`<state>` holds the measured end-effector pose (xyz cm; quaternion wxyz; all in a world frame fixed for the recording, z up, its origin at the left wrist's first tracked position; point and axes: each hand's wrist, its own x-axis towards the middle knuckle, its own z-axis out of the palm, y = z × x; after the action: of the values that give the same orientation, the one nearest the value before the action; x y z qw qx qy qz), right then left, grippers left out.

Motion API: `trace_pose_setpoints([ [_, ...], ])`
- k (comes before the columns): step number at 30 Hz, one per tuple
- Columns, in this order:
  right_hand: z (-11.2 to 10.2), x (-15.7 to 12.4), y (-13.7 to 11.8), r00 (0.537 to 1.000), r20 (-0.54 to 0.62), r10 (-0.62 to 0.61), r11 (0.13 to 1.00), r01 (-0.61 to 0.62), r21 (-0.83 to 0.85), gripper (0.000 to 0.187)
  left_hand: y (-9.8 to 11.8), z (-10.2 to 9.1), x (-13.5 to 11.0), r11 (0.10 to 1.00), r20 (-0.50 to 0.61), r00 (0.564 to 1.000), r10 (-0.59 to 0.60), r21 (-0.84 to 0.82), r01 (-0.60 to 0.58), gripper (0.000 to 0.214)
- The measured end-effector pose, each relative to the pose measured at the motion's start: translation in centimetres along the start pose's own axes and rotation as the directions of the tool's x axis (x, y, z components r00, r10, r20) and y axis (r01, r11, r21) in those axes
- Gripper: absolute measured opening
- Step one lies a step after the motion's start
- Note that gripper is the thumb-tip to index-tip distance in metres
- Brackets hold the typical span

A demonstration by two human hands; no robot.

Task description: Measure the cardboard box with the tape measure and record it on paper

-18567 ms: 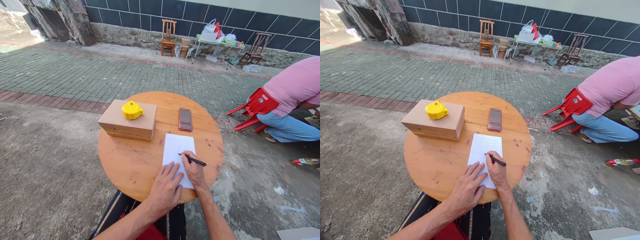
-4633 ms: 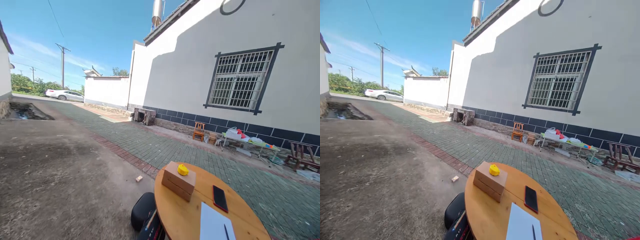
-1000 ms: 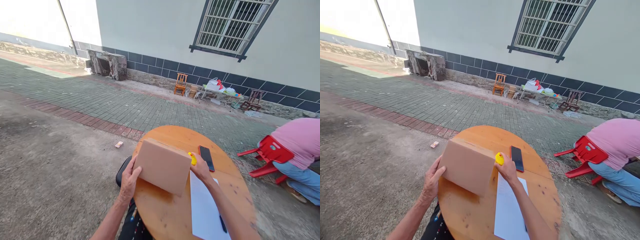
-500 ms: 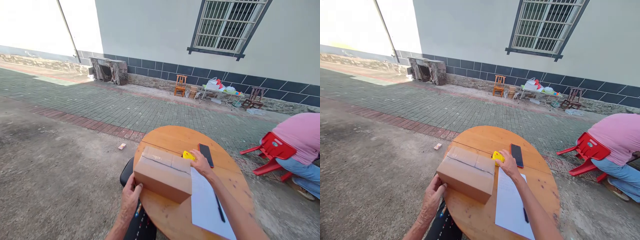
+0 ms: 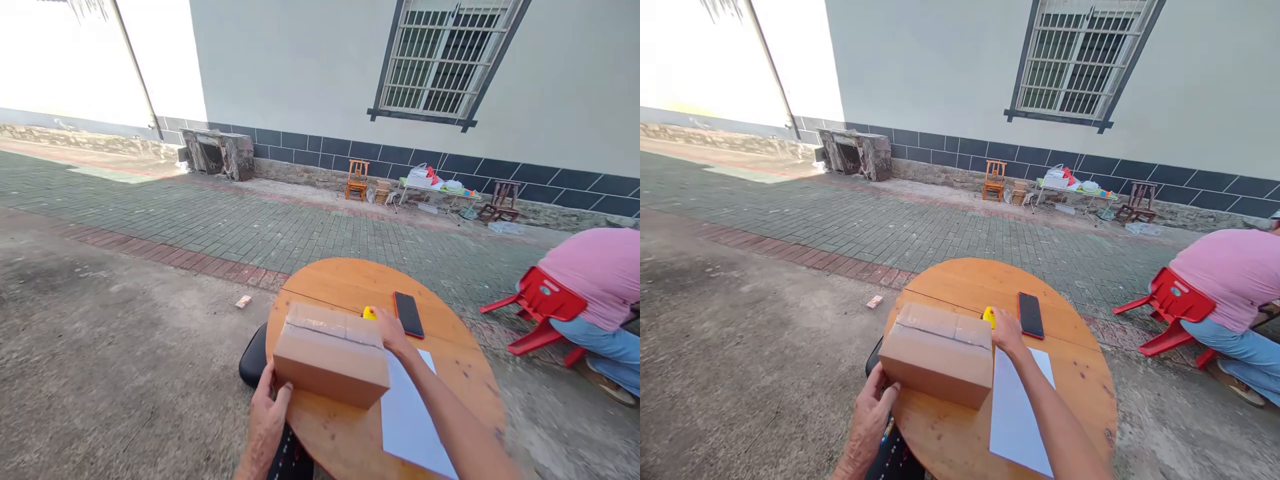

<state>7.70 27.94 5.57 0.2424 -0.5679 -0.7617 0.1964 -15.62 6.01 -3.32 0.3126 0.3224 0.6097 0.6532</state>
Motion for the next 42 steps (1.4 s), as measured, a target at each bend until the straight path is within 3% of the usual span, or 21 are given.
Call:
trace_pose_setpoints([
  [4,-1.9,0.7,0.2,0.997,-0.035,0.071,0.984,-0.064,0.165,0.045,0.3,-0.6,-0.7,1.0,0.036,0.999,0.022,0.011,-0.023,0.054],
  [7,-6.0,-0.2,-0.4,0.991,-0.064,0.114,0.948,-0.09,0.307,0.058,2.0,-1.6,-1.3,0.99,-0.106,0.991,0.085,0.119,-0.073,0.052],
  [9,-8.9,-1.8,-1.9,0.991,-0.067,0.116,0.895,-0.075,0.44,0.061,4.0,-2.0,-1.7,0.97,-0.202,0.962,0.185,0.194,-0.146,0.047],
  [11,-11.0,-4.2,-4.1,0.995,0.02,0.098,0.69,-0.082,0.719,0.057,6.6,-1.8,-2.3,0.946,-0.195,0.938,0.287,0.21,-0.246,0.039],
  [12,-11.5,-5.5,-5.2,0.994,0.072,0.079,0.612,-0.105,0.784,0.055,7.9,-1.4,-2.6,0.937,-0.15,0.935,0.322,0.189,-0.293,0.035],
  [14,-11.6,-8.3,-7.3,0.983,0.18,0.035,0.564,-0.168,0.808,0.053,10.6,-0.3,-3.4,0.937,-0.025,0.939,0.342,0.091,-0.338,0.033],
  [16,-10.7,-10.8,-8.7,0.957,0.291,-0.001,0.552,-0.242,0.798,0.052,12.9,0.9,-4.4,0.967,0.114,0.96,0.254,-0.044,-0.251,0.037],
  [18,-9.5,-13.0,-9.6,0.914,0.401,-0.057,0.517,-0.317,0.795,0.053,14.7,1.8,-5.3,0.98,0.281,0.956,0.081,-0.195,-0.025,0.046],
  [21,-8.6,-15.2,-10.6,0.837,0.53,-0.135,0.477,-0.414,0.776,0.05,16.2,2.3,-6.8,0.871,0.518,0.837,-0.174,-0.316,0.377,0.047],
  [24,-8.7,-16.6,-11.4,0.767,0.607,-0.21,0.496,-0.451,0.742,0.052,16.1,2.1,-7.9,0.728,0.597,0.744,-0.3,-0.36,0.583,0.047],
  [28,-9.0,-17.6,-11.9,0.671,0.669,-0.32,0.561,-0.434,0.705,0.081,14.8,1.4,-8.5,0.634,0.651,0.669,-0.359,-0.356,0.687,0.055],
  [30,-8.9,-17.9,-12.0,0.662,0.672,-0.331,0.594,-0.408,0.694,0.081,14.0,1.1,-8.5,0.616,0.681,0.632,-0.37,-0.33,0.716,0.054],
  [35,-8.6,-18.4,-12.6,0.686,0.649,-0.33,0.705,-0.278,0.652,0.057,13.4,0.5,-8.2,0.573,0.736,0.553,-0.391,-0.276,0.772,0.053],
  [38,-9.2,-17.8,-12.8,0.732,0.602,-0.318,0.773,-0.168,0.612,0.051,14.3,-0.2,-7.4,0.568,0.731,0.571,-0.374,-0.306,0.764,0.045],
  [42,-10.8,-16.1,-12.1,0.801,0.531,-0.275,0.82,-0.093,0.565,0.052,16.7,-2.0,-4.4,0.635,0.655,0.686,-0.317,-0.391,0.667,0.04],
])
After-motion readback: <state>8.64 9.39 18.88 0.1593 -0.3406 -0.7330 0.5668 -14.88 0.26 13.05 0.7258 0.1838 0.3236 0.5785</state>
